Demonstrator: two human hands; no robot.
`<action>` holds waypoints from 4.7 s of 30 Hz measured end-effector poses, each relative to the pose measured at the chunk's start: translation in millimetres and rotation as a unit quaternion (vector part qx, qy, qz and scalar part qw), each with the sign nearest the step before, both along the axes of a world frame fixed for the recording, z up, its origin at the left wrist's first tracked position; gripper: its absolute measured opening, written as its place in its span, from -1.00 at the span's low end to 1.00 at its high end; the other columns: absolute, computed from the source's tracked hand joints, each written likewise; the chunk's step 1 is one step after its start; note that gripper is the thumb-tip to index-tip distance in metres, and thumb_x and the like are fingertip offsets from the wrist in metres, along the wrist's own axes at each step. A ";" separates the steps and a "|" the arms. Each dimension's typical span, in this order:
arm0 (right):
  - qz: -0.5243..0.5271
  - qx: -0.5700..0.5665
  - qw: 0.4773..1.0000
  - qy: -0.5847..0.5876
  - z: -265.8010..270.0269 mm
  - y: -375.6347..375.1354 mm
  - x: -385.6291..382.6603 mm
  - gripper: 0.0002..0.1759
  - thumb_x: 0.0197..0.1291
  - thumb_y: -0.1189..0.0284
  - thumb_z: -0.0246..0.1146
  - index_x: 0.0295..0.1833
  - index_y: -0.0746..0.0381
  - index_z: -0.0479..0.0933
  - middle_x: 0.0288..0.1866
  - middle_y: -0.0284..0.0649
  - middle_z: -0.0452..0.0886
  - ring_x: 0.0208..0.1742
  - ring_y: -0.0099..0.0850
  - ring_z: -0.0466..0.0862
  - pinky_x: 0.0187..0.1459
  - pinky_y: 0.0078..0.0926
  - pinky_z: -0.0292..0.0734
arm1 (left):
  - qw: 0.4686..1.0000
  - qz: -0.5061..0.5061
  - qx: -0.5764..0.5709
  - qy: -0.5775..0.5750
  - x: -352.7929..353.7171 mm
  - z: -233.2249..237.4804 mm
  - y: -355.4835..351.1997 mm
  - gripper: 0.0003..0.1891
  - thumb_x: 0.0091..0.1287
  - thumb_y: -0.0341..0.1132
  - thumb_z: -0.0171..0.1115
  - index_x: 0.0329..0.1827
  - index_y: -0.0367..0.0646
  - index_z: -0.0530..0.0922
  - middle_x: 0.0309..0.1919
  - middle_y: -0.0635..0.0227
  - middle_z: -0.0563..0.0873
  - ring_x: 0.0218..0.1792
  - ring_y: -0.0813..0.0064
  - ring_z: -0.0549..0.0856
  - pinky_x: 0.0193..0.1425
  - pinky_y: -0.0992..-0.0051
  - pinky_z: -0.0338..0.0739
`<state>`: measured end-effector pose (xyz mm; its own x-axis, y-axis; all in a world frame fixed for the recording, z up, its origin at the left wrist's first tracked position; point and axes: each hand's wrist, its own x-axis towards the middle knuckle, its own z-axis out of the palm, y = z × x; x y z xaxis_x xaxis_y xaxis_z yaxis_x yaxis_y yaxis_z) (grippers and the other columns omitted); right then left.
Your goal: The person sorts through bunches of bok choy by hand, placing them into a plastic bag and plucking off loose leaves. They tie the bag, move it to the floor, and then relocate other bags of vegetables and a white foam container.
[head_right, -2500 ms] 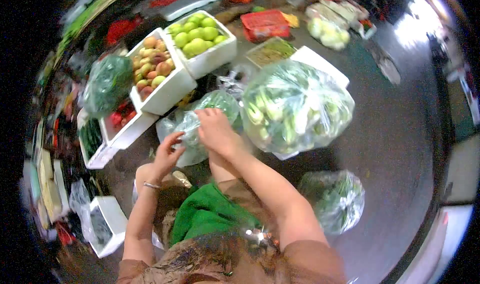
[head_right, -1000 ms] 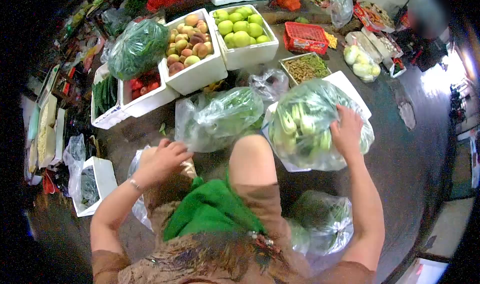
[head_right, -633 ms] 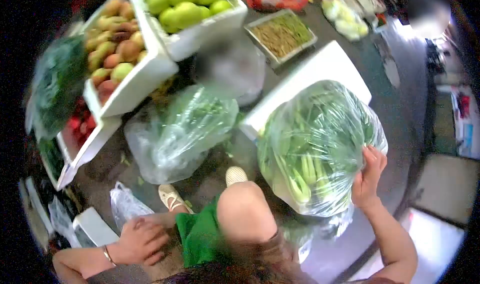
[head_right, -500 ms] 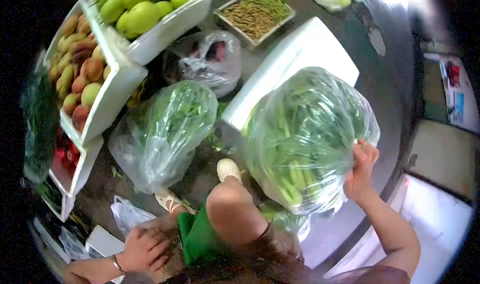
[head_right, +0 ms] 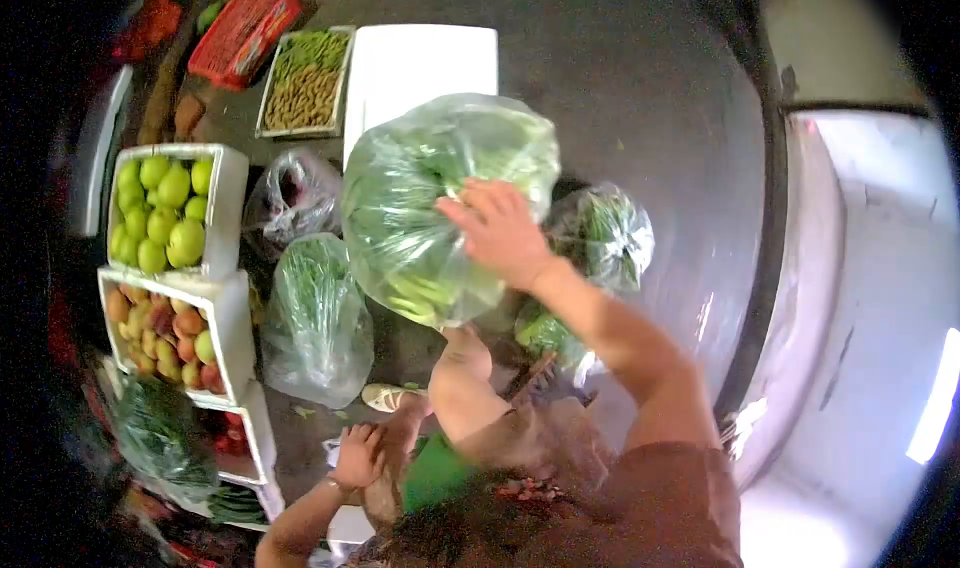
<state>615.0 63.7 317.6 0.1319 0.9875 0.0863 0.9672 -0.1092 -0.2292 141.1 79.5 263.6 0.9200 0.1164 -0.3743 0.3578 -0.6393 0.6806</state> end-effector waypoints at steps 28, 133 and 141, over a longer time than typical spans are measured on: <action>-0.445 -0.279 0.841 0.129 -96.1 -321.2 141.5 -0.53 0.07 0.61 0.13 0.17 0.25 0.43 0.04 -0.12 0.45 0.17 -0.18 0.44 0.20 -0.25 0.32 | 0.968 0.170 0.177 0.051 431.6 102.2 65.8 -0.68 0.04 -0.38 0.44 -0.22 -0.23 0.47 -0.35 0.16 0.53 -0.30 0.14 0.52 -0.21 0.24 0.43; -0.349 -0.376 0.726 0.458 136.5 171.4 822.0 -0.82 0.00 0.46 0.22 -0.23 0.19 0.46 -0.62 -0.35 0.33 -0.69 -0.46 0.35 -0.66 -0.46 0.25 | 0.463 0.828 -0.289 0.131 665.6 189.4 109.8 -0.72 0.19 -0.30 0.24 -0.04 -0.10 0.63 -0.46 0.32 0.70 -0.53 0.50 0.68 -0.54 0.46 0.57; -0.276 -0.450 0.759 0.381 185.9 359.4 824.6 -0.82 -0.01 0.50 0.19 -0.22 0.17 0.44 -0.63 -0.36 0.30 -0.72 -0.46 0.31 -0.70 -0.46 0.21 | 0.290 0.879 -0.372 0.069 687.9 181.9 167.2 -0.67 0.20 -0.30 0.22 0.05 -0.11 0.59 -0.40 0.33 0.70 -0.52 0.51 0.68 -0.51 0.49 0.56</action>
<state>1439.6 423.2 503.5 0.2203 0.3781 -0.8992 0.3404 -0.8937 -0.2923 829.0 246.6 445.5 -0.3472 0.1990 -0.9165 -0.2580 0.9192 0.2973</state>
